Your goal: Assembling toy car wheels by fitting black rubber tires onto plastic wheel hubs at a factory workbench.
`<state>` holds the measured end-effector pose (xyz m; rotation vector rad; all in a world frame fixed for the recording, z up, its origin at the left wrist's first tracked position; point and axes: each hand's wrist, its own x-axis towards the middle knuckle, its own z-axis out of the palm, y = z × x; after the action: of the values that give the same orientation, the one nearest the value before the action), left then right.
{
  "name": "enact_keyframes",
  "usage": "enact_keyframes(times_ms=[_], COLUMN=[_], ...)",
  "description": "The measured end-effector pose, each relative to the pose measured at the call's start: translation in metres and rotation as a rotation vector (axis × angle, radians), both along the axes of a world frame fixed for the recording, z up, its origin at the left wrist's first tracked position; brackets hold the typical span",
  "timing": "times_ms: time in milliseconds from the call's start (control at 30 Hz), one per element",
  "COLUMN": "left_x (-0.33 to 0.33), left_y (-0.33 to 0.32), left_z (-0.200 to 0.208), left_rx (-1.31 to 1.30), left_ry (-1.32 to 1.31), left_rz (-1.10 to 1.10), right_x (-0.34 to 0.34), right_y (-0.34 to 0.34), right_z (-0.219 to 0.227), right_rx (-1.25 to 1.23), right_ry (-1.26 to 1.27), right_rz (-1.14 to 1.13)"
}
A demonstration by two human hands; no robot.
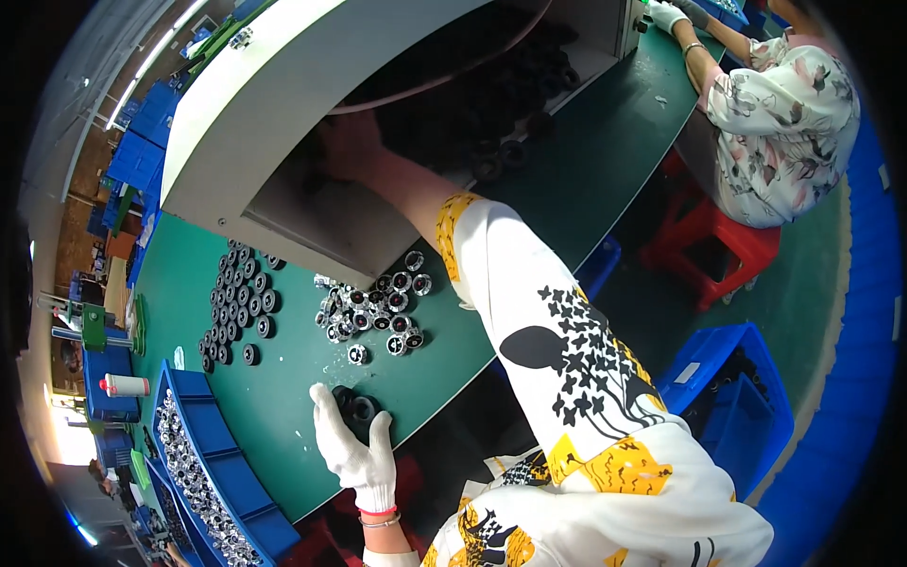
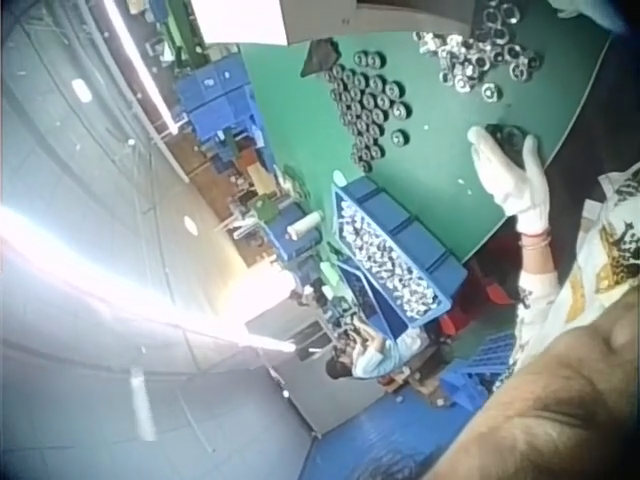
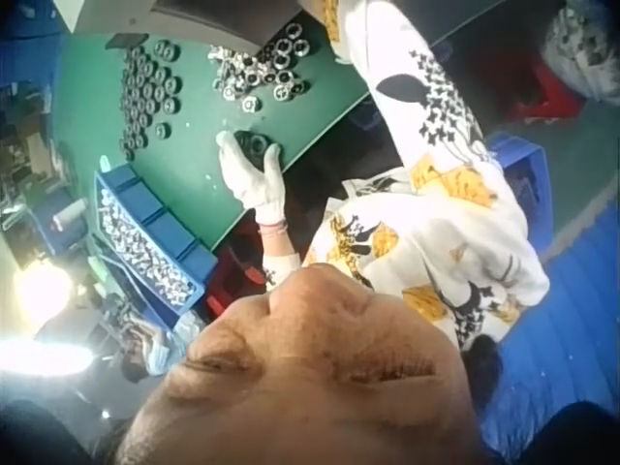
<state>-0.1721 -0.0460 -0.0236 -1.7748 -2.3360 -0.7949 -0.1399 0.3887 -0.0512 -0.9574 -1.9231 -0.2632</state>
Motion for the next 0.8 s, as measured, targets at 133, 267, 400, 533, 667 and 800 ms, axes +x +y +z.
enact_keyframes(times_ms=[133, 267, 400, 533, 667, 800], left_x=[0.002, -0.002, 0.004, 0.004, 0.007, 0.002], left_y=[0.001, -0.003, 0.002, 0.002, 0.003, -0.001], left_z=[-0.001, -0.001, 0.0, 0.001, 0.001, -0.001], left_rx=[0.028, 0.023, 0.04, 0.017, -0.012, 0.011], left_ry=[-0.026, -0.012, -0.014, -0.011, -0.05, -0.036], left_rz=[-0.026, -0.006, -0.047, -0.023, -0.029, -0.014], right_x=[0.019, 0.046, 0.101, 0.086, 0.066, 0.045], right_y=[-0.034, -0.06, 0.005, 0.013, 0.019, -0.02], right_z=[0.02, 0.029, 0.023, 0.029, 0.027, 0.036], right_rx=[-0.371, -0.289, -0.54, -0.497, -0.49, -0.433], right_ry=[-0.052, -0.196, -0.252, -0.376, -0.324, -0.379], right_rz=[0.092, 0.23, -0.052, -0.325, -0.182, -0.14])
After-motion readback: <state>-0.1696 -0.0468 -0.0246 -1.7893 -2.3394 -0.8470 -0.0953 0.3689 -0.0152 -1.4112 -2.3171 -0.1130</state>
